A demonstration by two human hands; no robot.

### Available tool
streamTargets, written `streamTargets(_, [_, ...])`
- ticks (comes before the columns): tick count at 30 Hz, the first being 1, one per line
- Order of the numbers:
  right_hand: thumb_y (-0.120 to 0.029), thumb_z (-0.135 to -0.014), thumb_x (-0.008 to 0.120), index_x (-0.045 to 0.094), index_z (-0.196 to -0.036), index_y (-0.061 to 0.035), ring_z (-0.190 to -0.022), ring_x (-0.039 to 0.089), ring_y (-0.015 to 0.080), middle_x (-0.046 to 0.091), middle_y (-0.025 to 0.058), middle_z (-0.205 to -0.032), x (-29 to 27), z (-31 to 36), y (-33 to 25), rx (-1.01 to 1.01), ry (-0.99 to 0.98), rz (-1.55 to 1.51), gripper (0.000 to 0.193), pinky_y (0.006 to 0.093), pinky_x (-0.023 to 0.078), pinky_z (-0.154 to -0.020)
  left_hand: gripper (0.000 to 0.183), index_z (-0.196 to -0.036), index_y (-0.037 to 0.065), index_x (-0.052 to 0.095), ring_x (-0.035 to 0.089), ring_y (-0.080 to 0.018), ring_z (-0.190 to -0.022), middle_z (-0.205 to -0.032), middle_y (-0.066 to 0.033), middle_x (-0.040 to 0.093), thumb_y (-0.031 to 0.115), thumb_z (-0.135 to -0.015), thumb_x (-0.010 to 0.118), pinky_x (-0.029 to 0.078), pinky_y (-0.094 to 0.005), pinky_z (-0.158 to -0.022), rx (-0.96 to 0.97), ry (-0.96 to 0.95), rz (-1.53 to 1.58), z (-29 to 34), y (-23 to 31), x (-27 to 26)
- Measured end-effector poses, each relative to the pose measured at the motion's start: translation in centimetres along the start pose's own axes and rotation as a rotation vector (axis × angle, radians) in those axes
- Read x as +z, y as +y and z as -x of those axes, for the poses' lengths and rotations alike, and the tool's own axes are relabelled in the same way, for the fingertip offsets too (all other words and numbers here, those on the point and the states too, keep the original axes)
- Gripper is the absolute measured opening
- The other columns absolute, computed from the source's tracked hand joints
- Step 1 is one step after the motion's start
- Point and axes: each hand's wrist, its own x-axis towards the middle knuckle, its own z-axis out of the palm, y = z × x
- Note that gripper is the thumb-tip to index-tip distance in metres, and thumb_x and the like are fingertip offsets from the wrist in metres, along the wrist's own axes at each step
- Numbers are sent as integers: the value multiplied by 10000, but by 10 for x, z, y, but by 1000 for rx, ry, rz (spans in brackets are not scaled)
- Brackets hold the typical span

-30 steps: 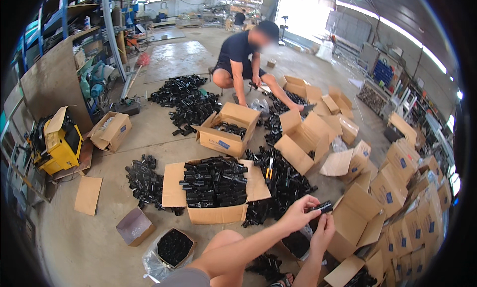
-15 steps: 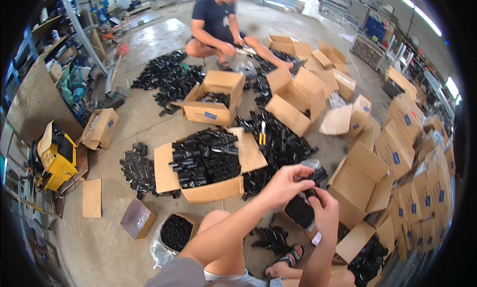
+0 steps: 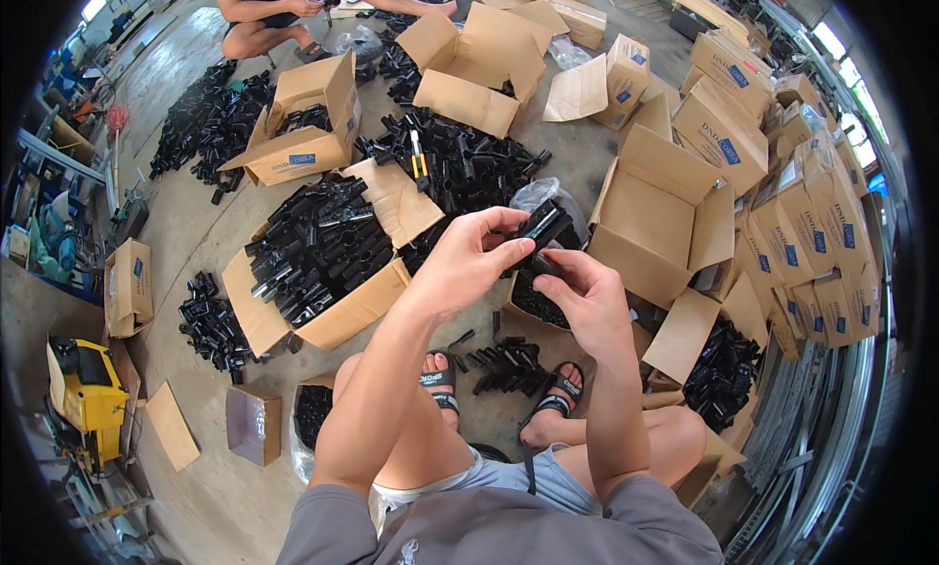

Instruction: The person joins small black metal pieces with screws and sorts them into boxes.

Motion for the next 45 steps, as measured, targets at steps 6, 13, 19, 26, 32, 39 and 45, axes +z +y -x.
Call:
streamTargets(6, [-165,-866,823,729,-1165,21,-858,675,121,765,99,-981,-13,3,6,44,-56,60,365,297,539,-795,451,-1314,-59,615,666,-115,-1015,-1150,-66,705,122,-931,770,546,-288,-876,-41,-104,-215,-8,3,5])
streamTargets(13, [-164,-817,846,722,-1217,-11,-887,702,164,737,124,-1008,4,7,6,39,-44,90,446,309,561,-804,380,-1156,-7,627,691,-124,-972,-1080,-80,724,-45,-819,799,562,-275,-870,-78,-59,-193,4,7,-12])
streamTargets(19, [-115,-843,820,692,-1231,37,-998,722,216,712,158,-1142,9,20,50,15,18,-134,436,335,587,-880,392,-1166,-19,634,704,-130,-978,-1102,-88,730,-70,-806,781,572,-272,-860,-193,-13,-230,-4,-1,1])
streamTargets(26, [-75,-843,809,702,-1216,35,-940,733,191,748,157,-1060,-6,17,66,124,-56,-222,403,318,587,-865,452,-1207,-42,652,715,-142,-979,-1115,-97,742,-124,-778,768,586,-277,-863,-251,-27,-377,-10,-10,14])
streamTargets(32, [-84,-881,784,706,-1203,39,-910,730,162,767,126,-1034,-28,13,74,215,-67,-254,354,309,585,-852,446,-1239,-42,652,707,-132,-989,-1111,-85,738,-100,-810,759,571,-278,-890,-243,-79,-363,-27,-19,19])
streamTargets(39, [-152,-1029,639,666,-1276,1,-954,701,160,725,101,-1128,-31,-8,124,165,119,-472,292,300,572,-834,347,-1225,-60,652,672,-103,-986,-1102,-65,715,-38,-887,728,527,-259,-903,-172,102,-416,-38,-21,28])
streamTargets(45, [-252,-940,688,772,-1028,-61,-983,733,374,760,199,-995,-80,-18,320,506,532,406,227,443,567,-871,350,-1237,-61,657,662,-95,-957,-1092,-67,718,58,-925,765,524,-241,-871,-37,328,-386,-46,-15,22])
